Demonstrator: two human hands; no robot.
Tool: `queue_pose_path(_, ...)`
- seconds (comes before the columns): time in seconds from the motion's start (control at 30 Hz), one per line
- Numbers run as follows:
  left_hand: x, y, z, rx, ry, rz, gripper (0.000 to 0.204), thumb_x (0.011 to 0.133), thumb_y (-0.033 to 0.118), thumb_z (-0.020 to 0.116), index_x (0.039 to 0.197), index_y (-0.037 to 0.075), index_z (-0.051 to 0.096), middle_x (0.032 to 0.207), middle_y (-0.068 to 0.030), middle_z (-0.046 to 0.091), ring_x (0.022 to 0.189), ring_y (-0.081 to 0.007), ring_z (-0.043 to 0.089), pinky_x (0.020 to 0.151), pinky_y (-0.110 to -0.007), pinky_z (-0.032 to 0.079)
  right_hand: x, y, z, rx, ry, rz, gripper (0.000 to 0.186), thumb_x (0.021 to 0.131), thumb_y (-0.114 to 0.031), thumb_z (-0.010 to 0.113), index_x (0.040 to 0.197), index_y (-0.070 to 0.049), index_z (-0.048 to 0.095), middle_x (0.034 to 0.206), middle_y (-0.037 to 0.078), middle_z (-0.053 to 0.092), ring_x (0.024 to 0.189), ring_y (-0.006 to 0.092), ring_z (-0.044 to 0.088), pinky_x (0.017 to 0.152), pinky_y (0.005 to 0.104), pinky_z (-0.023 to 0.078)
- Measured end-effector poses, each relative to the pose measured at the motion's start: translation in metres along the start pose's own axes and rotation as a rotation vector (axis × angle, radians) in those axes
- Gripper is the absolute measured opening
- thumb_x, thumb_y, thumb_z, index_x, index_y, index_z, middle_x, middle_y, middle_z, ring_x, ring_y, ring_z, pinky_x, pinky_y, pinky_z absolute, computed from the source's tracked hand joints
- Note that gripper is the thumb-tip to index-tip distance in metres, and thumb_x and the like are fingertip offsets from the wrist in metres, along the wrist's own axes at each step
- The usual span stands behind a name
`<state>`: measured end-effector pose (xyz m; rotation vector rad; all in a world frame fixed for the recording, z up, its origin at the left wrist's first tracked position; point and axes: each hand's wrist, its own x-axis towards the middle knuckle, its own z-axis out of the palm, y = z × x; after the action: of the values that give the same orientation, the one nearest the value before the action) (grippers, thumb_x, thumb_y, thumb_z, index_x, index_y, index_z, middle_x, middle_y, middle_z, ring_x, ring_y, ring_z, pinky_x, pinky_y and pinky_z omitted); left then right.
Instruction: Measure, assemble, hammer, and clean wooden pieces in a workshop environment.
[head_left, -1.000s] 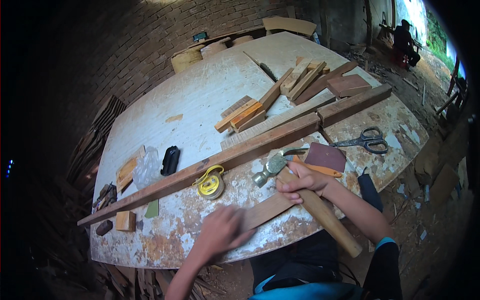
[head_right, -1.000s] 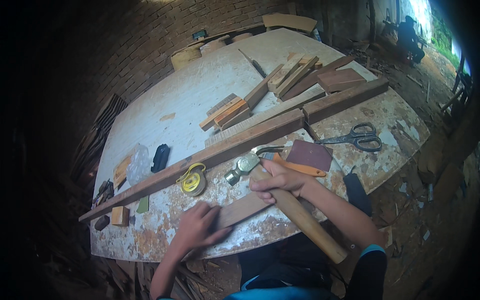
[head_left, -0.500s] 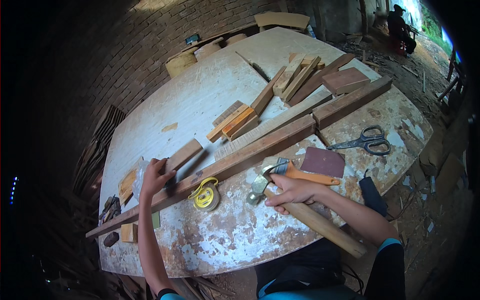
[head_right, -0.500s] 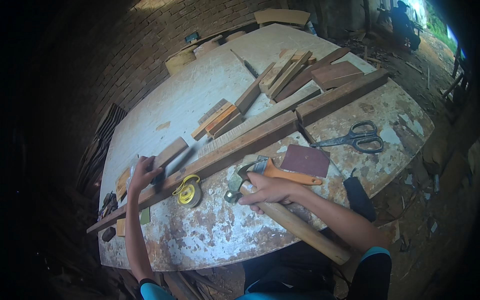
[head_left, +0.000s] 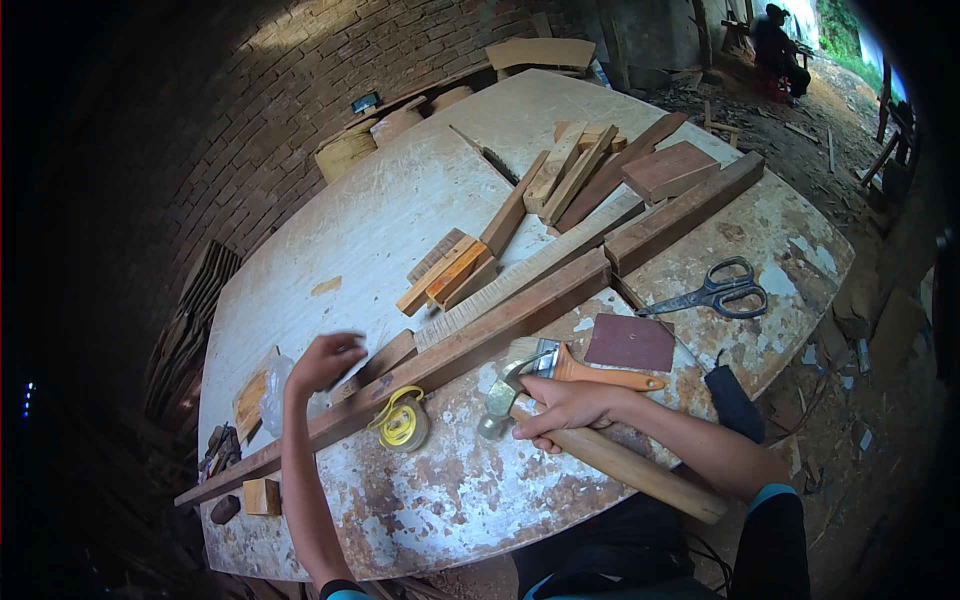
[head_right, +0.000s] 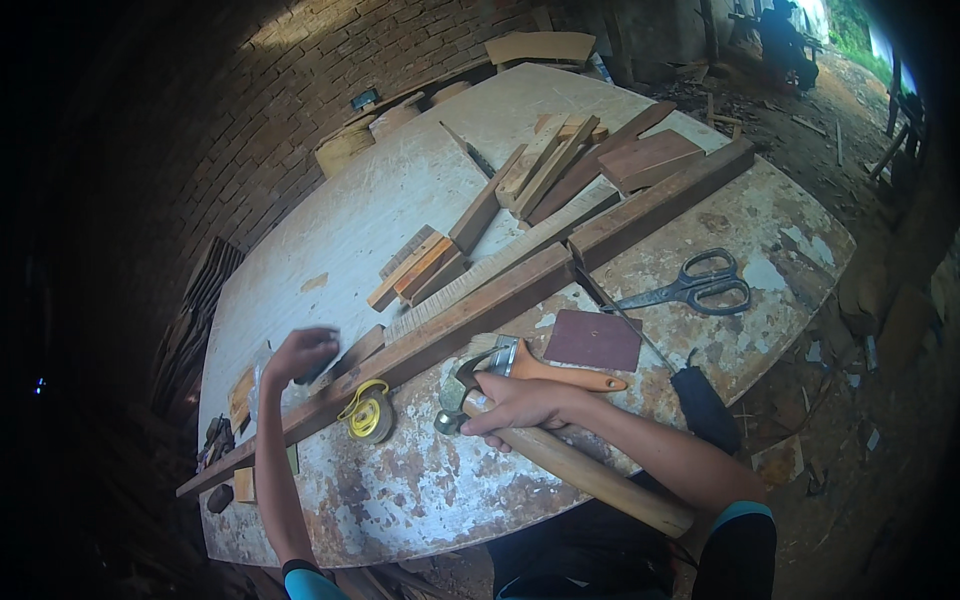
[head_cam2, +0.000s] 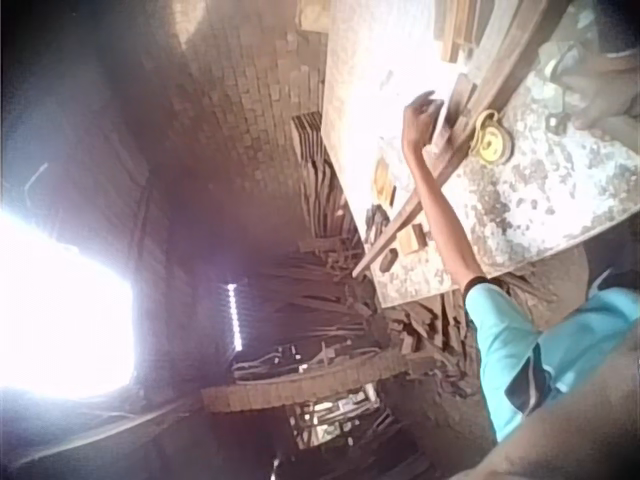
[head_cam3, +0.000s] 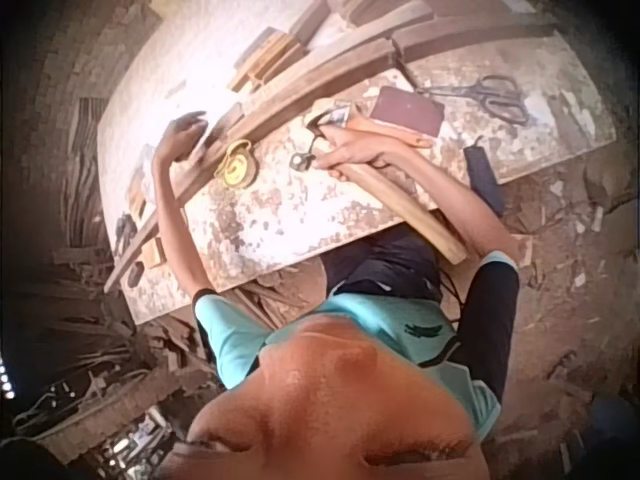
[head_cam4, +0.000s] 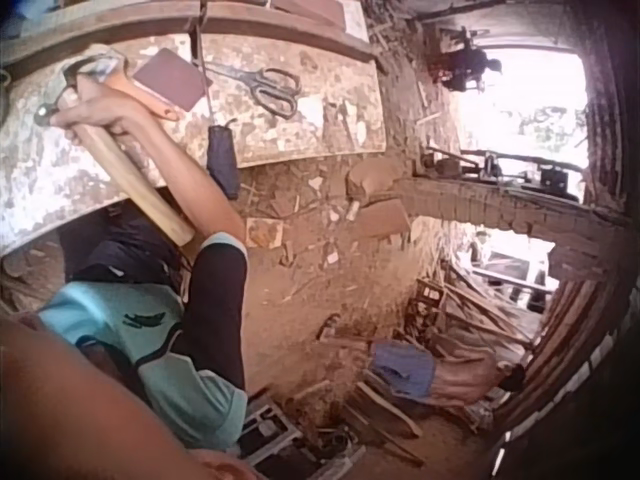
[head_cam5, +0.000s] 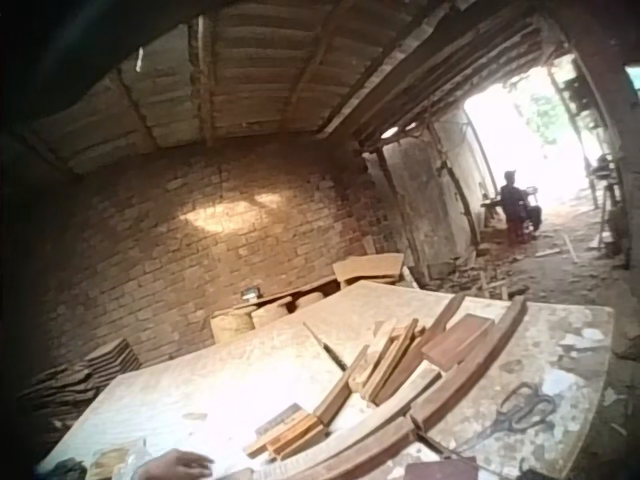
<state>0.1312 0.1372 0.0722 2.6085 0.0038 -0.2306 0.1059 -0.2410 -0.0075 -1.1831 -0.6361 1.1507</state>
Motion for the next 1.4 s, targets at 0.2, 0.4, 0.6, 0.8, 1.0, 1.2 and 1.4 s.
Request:
queue_pose_path(0.2, 0.073, 0.073, 0.031, 0.012, 0.265, 0.089, 0.105, 0.064, 0.058, 0.074, 0.141, 0.004, 0.027, 0.134, -0.0242, 0.039, 0.113, -0.0314, 0.051, 0.092, -0.041, 0.045, -0.002, -0.001, 0.0, -0.002, 0.008, 0.017, 0.038, 0.087, -0.015, 0.064, 0.109, -0.002, 0.036, 0.074, 0.004, 0.051, 0.06, 0.0091, 0.054, 0.052, 0.0245, 0.047)
queue_pose_path(0.4, 0.12, 0.091, 0.065, 0.161, 0.119, -0.022, 0.111, 0.05, 0.057, 0.079, 0.134, -0.002, 0.036, 0.117, -0.0266, 0.054, 0.098, -0.0334, 0.06, 0.089, -0.037, 0.047, 0.005, 0.006, 0.001, -0.027, 0.019, -0.005, 0.039, 0.085, -0.018, 0.065, 0.104, -0.002, 0.035, 0.073, 0.006, 0.051, 0.059, 0.0109, 0.054, 0.051, 0.0259, 0.047)
queue_pose_path(0.6, 0.096, 0.109, 0.062, 0.241, 0.27, 0.004, 0.09, 0.048, 0.048, 0.08, 0.117, -0.004, 0.051, 0.112, -0.0205, 0.058, 0.101, -0.0305, 0.058, 0.085, -0.038, 0.047, 0.004, 0.006, -0.001, -0.023, 0.009, -0.003, 0.038, 0.086, -0.017, 0.065, 0.104, -0.002, 0.036, 0.075, 0.005, 0.051, 0.061, 0.0105, 0.055, 0.052, 0.0252, 0.047)
queue_pose_path(0.8, 0.031, 0.125, 0.03, 0.372, 0.56, 0.125, 0.096, 0.048, 0.045, 0.08, 0.125, -0.001, 0.045, 0.109, -0.0195, 0.057, 0.098, -0.0321, 0.058, 0.082, -0.04, 0.049, 0.002, 0.008, -0.001, -0.01, -0.001, -0.001, 0.035, 0.086, -0.02, 0.064, 0.1, -0.004, 0.036, 0.075, 0.005, 0.051, 0.062, 0.0103, 0.055, 0.054, 0.0253, 0.048)
queue_pose_path(1.0, -0.074, 0.129, 0.037, 0.153, 0.493, 0.182, 0.102, 0.047, 0.045, 0.081, 0.127, -0.005, 0.044, 0.109, -0.0204, 0.056, 0.099, -0.031, 0.058, 0.082, -0.039, 0.049, 0.004, 0.012, -0.005, 0.029, 0.01, 0.017, 0.035, 0.086, -0.021, 0.064, 0.102, -0.005, 0.037, 0.078, 0.005, 0.052, 0.065, 0.0102, 0.056, 0.056, 0.0242, 0.049)
queue_pose_path(1.2, -0.148, 0.136, 0.098, 0.001, 0.25, 0.178, 0.102, 0.044, 0.038, 0.087, 0.124, -0.01, 0.045, 0.115, -0.0249, 0.054, 0.107, -0.0335, 0.056, 0.093, -0.04, 0.044, 0.004, 0.007, 0.001, -0.006, 0.074, 0.009, 0.033, 0.087, -0.019, 0.061, 0.108, -0.004, 0.04, 0.083, 0.005, 0.054, 0.067, 0.0104, 0.057, 0.055, 0.024, 0.05)
queue_pose_path(1.4, -0.157, 0.132, 0.112, 0.031, 0.241, 0.185, 0.099, 0.048, 0.05, 0.082, 0.124, -0.004, 0.046, 0.112, -0.0241, 0.055, 0.103, -0.0355, 0.057, 0.088, -0.04, 0.046, 0.004, 0.008, 0.002, 0.225, 0.238, -0.068, 0.025, 0.088, -0.009, 0.057, 0.105, -0.008, 0.038, 0.076, 0.005, 0.05, 0.057, 0.0109, 0.05, 0.047, 0.0247, 0.044)
